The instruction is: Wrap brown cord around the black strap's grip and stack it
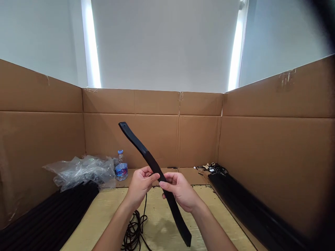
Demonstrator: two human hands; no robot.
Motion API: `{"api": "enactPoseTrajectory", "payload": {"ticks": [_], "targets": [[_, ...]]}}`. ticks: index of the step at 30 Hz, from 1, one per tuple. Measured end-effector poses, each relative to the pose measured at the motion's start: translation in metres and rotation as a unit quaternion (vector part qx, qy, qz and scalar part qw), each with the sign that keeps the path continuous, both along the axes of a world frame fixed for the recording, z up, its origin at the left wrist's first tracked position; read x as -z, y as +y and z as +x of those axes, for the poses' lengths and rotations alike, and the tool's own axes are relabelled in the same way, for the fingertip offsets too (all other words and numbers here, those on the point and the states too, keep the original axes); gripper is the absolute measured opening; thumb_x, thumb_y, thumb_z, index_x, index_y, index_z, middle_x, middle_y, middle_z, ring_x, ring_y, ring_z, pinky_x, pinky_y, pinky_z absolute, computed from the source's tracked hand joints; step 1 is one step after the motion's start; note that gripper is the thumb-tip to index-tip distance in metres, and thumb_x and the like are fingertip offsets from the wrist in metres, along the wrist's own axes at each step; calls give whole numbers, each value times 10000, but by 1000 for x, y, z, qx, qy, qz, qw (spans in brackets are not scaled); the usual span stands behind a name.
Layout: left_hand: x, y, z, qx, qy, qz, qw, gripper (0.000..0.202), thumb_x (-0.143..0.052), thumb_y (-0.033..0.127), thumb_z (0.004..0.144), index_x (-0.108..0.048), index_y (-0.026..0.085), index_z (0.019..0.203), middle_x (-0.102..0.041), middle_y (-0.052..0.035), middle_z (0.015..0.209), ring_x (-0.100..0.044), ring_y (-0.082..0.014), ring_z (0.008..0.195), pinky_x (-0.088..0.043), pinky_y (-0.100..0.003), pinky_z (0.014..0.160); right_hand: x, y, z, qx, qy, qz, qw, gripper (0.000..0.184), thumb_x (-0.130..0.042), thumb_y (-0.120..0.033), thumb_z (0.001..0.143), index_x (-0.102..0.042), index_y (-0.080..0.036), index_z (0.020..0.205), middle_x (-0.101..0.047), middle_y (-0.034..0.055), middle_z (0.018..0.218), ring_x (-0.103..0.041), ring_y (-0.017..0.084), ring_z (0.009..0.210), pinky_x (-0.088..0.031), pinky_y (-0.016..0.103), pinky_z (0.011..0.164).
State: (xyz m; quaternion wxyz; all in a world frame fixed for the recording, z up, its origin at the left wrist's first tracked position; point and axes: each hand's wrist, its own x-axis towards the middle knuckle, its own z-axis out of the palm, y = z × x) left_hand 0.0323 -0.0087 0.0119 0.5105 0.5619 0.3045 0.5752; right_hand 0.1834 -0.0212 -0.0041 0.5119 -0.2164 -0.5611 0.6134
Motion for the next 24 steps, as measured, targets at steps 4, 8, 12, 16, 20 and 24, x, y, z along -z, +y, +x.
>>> {"api": "enactPoseTrajectory", "payload": {"ticks": [4,8,12,16,20,24], "targets": [[6,4,0,-2,-24,-13,1000,417,-805,418,592,-480,156,598,-342,112,417,-179,-12,366,-88,-167,372,1,-1,-4,-13,9,21,1000,371,-780,-382,685,-482,-207,820,-637,-29,672,-544,101,501,-412,181,391],[11,9,1,-25,-36,-16,999,470,-802,432,599,-403,183,590,-266,137,410,-134,-12,367,-82,-165,365,1,3,-7,40,6,38,998,361,-623,-522,796,-445,-208,786,-655,-10,608,-475,72,394,-318,162,348],[11,9,1,-34,-33,-14,999,466,-792,421,626,-393,183,608,-260,141,421,-123,-12,378,-74,-159,366,1,7,-5,69,1,36,997,383,-658,-537,754,-516,-181,763,-643,-2,602,-490,80,448,-356,188,410],[6,5,-2,12,-10,-3,1000,450,-814,416,594,-444,168,659,-326,126,463,-172,-11,390,-107,-152,368,-1,3,0,47,-20,34,998,383,-790,-412,657,-636,-145,884,-620,-12,663,-479,71,527,-379,198,487],[4,0,-3,49,14,9,999,409,-788,421,634,-481,159,702,-354,122,470,-167,-11,383,-106,-158,369,-3,-3,7,-1,-48,32,998,321,-807,-364,646,-629,-142,796,-561,-36,654,-490,70,520,-430,203,479],[2,-4,-1,38,31,19,999,407,-779,387,656,-435,169,646,-355,118,453,-178,-15,382,-106,-162,376,-5,-6,8,-21,-40,46,998,409,-826,-337,617,-473,-207,777,-588,-60,627,-594,130,491,-462,225,406]]}}
